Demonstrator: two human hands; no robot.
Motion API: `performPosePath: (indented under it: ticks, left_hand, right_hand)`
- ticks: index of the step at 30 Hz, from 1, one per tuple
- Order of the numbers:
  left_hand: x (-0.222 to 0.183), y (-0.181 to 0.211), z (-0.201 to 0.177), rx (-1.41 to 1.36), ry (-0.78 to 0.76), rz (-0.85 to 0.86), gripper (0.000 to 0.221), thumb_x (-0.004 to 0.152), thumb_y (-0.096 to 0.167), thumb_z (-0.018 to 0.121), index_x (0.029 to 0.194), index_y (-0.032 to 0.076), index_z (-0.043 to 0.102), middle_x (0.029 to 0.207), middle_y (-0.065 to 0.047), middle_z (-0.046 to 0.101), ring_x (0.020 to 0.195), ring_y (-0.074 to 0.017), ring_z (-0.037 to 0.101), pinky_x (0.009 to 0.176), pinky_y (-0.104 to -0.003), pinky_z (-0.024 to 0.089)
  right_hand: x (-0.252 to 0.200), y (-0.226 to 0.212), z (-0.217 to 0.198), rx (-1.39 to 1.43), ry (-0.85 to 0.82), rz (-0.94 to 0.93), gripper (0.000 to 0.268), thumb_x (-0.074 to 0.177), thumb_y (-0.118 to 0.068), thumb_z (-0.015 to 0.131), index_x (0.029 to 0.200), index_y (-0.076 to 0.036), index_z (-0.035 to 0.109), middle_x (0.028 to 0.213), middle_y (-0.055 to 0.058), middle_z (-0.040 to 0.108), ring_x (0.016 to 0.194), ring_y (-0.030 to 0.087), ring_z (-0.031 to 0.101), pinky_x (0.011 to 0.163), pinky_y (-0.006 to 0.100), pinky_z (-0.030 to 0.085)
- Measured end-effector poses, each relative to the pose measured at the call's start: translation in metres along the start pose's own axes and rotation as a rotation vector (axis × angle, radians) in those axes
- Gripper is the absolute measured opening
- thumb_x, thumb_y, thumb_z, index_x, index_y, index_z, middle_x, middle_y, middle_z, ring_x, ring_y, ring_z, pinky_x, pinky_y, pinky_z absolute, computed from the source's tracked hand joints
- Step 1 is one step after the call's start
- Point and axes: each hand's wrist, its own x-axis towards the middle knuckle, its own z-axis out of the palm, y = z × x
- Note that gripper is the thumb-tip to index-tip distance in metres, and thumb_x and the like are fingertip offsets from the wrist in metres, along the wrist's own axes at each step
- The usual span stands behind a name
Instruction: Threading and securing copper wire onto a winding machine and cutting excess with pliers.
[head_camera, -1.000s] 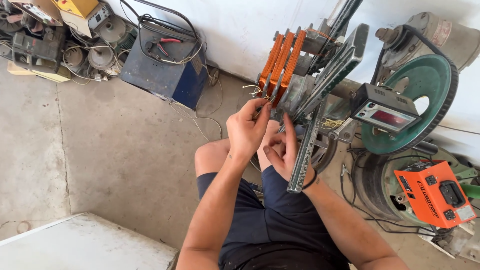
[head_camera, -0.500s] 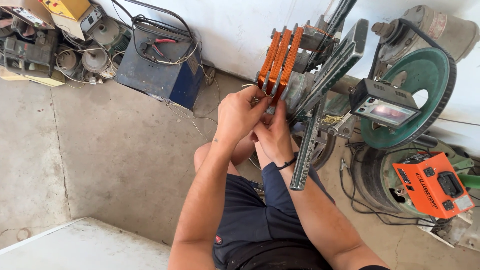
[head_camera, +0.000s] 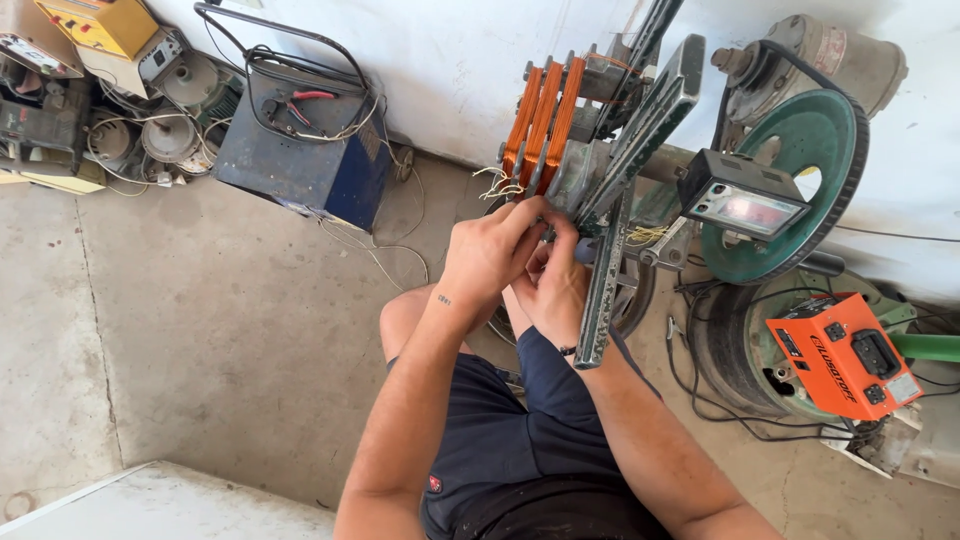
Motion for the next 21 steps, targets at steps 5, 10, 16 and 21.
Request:
performPosePath:
  ticks: [5, 10, 16, 21]
  left_hand:
    - [0.008, -0.011, -0.005, 0.073, 0.015, 0.15, 0.006, 0.103, 0.03, 0.055, 0.106, 0.029, 0.06, 0.071, 0.005, 0.051, 0.067, -0.0189, 0.067, 0.059, -0.032, 0.054]
    - [0.014, -0.017, -0.005, 0.057, 0.012, 0.174, 0.004, 0.098, 0.03, 0.064, 0.1, 0.026, 0.063, 0.07, 0.003, 0.053, 0.065, -0.0196, 0.067, 0.055, -0.034, 0.053]
    - [0.013, -0.013, 0.001, 0.167, -0.028, 0.195, 0.009, 0.095, 0.031, 0.061, 0.089, 0.027, 0.057, 0.07, 0.008, 0.052, 0.064, -0.0153, 0.066, 0.056, -0.029, 0.052]
    - [0.008, -0.018, 0.007, -0.207, -0.098, -0.012, 0.012, 0.099, 0.029, 0.062, 0.11, 0.029, 0.061, 0.086, 0.005, 0.065, 0.084, -0.0236, 0.073, 0.066, -0.039, 0.058]
  right_hand:
    - [0.0, 0.018, -0.003, 0.163, -0.009, -0.101, 0.066, 0.086, -0.015, 0.066, 0.147, -0.012, 0.04, 0.07, -0.003, 0.066, 0.054, 0.018, 0.066, 0.056, 0.031, 0.052]
    - [-0.018, 0.033, -0.029, 0.281, -0.206, -0.214, 0.068, 0.093, -0.01, 0.062, 0.154, -0.001, 0.034, 0.091, 0.008, 0.072, 0.063, 0.02, 0.071, 0.05, 0.028, 0.055]
    - [-0.055, 0.075, -0.085, 0.189, -0.206, -0.121, 0.027, 0.084, -0.028, 0.079, 0.109, -0.019, 0.083, 0.072, 0.002, 0.076, 0.064, 0.026, 0.075, 0.057, 0.035, 0.059]
    - [-0.019, 0.063, -0.149, 0.083, -0.024, -0.258, 0.017, 0.082, -0.016, 0.079, 0.098, -0.016, 0.083, 0.057, -0.008, 0.067, 0.049, 0.012, 0.062, 0.052, 0.024, 0.052]
